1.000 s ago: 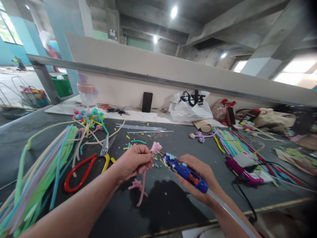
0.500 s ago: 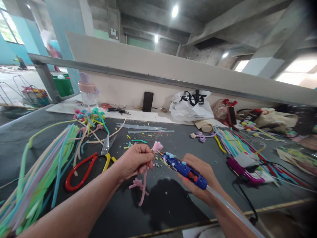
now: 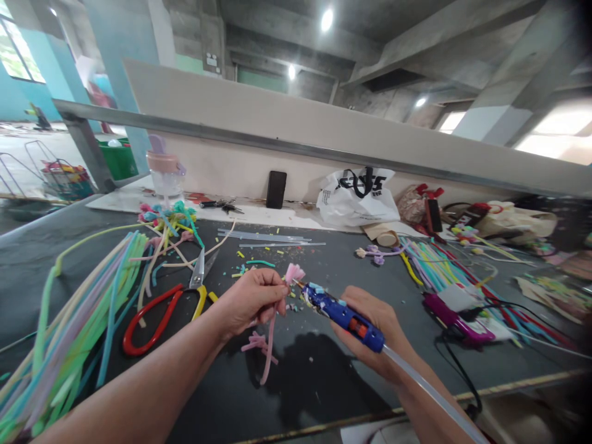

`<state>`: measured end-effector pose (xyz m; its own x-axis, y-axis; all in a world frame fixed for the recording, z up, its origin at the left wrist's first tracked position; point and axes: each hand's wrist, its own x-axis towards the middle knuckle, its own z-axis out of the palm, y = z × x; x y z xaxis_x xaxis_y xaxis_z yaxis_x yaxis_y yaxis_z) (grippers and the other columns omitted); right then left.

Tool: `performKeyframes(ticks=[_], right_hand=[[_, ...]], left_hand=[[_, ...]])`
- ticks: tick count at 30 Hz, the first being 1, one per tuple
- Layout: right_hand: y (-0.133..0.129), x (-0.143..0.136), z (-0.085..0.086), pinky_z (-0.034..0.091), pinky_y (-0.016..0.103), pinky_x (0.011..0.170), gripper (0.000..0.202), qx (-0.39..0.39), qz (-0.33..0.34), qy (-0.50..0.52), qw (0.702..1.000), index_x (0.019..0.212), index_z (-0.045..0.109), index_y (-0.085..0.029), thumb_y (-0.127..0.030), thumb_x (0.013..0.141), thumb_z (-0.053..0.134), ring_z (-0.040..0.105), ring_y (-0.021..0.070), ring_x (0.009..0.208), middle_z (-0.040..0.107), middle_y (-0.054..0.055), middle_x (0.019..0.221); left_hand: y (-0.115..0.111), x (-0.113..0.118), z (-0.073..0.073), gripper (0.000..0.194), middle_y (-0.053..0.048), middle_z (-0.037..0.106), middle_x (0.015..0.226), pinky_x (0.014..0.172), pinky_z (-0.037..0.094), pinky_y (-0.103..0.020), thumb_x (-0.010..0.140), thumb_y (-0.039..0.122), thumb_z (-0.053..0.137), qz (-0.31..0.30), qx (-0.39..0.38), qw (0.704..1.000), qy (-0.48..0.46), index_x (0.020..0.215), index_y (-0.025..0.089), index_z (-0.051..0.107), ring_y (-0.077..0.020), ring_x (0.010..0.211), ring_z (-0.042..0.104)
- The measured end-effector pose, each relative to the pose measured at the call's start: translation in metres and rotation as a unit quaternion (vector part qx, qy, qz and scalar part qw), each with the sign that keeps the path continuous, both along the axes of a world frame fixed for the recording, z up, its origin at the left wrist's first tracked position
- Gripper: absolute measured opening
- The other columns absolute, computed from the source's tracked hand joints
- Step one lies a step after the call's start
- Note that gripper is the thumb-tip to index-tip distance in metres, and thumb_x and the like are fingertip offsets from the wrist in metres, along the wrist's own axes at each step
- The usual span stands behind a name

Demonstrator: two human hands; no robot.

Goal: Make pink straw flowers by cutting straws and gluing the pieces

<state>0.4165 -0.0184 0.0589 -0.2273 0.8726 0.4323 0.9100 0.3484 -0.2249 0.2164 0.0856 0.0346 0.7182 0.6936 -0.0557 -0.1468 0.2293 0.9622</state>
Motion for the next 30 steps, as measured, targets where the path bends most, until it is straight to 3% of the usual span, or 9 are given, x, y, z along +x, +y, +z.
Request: performKeyframes(ticks=[8,15,17,19,23,30], right_hand=[[0.0,0.003,-0.003,0.035,0.024,0.057,0.01,-0.005,-0.003,-0.021,1.0,0.067,0.045,-0.02,-0.018,0.068,0.055,0.047,0.0143,0.062,0.048,0.001,0.067],[-0.001,0.002,-0.002,0.039,0.022,0.059,0.005,0.027,-0.037,0.089,0.995,0.074,0.048,-0.021,-0.021,0.077,0.052,0.05,0.0129,0.061,0.052,0.0,0.069],[0.003,0.01,-0.005,0.04,0.024,0.062,0.006,0.03,-0.067,0.066,0.995,0.075,0.048,-0.021,-0.025,0.077,0.053,0.052,0.0143,0.065,0.053,0.001,0.073],[0.009,0.022,-0.011,0.039,0.026,0.064,0.01,-0.013,-0.113,0.004,0.993,0.073,0.048,-0.021,-0.027,0.075,0.055,0.052,0.016,0.068,0.054,0.002,0.076],[0.019,0.052,-0.023,0.038,0.028,0.072,0.016,-0.2,-0.181,-0.088,0.959,0.083,0.052,-0.019,-0.02,0.07,0.06,0.054,0.019,0.081,0.055,0.006,0.09],[0.014,0.088,-0.024,0.04,0.029,0.08,0.039,-0.278,-0.168,-0.076,0.943,0.099,0.054,-0.016,-0.017,0.061,0.065,0.055,0.0211,0.092,0.055,0.008,0.101]], left_hand=[[0.003,0.0,-0.003,0.024,0.001,0.06,0.051,0.025,0.018,-0.013,0.071,0.032,0.064,-0.008,-0.025,0.999,-0.019,0.063,0.014,0.05,-0.0018,0.027,0.036],[0.006,0.001,-0.005,0.021,0.001,0.059,0.049,0.027,0.016,-0.013,0.072,0.029,0.063,-0.01,-0.052,0.998,-0.045,0.064,0.014,0.051,-0.0015,0.026,0.035],[0.008,0.0,-0.007,0.021,0.002,0.059,0.05,0.027,0.017,-0.013,0.072,0.029,0.063,-0.008,-0.057,0.997,-0.051,0.064,0.014,0.051,-0.001,0.026,0.034],[0.01,-0.002,-0.007,0.021,0.002,0.058,0.05,0.027,0.016,-0.012,0.072,0.029,0.063,-0.004,-0.062,0.996,-0.059,0.065,0.013,0.051,-0.0002,0.027,0.033],[0.015,-0.006,-0.008,0.018,0.003,0.057,0.05,0.027,0.015,-0.011,0.072,0.027,0.062,-0.009,-0.067,0.995,-0.08,0.067,0.013,0.054,0.0012,0.027,0.032],[0.017,-0.008,-0.011,0.015,0.002,0.058,0.05,0.027,0.017,-0.01,0.074,0.024,0.062,-0.04,-0.078,0.992,-0.091,0.068,0.012,0.054,0.0017,0.027,0.032]])
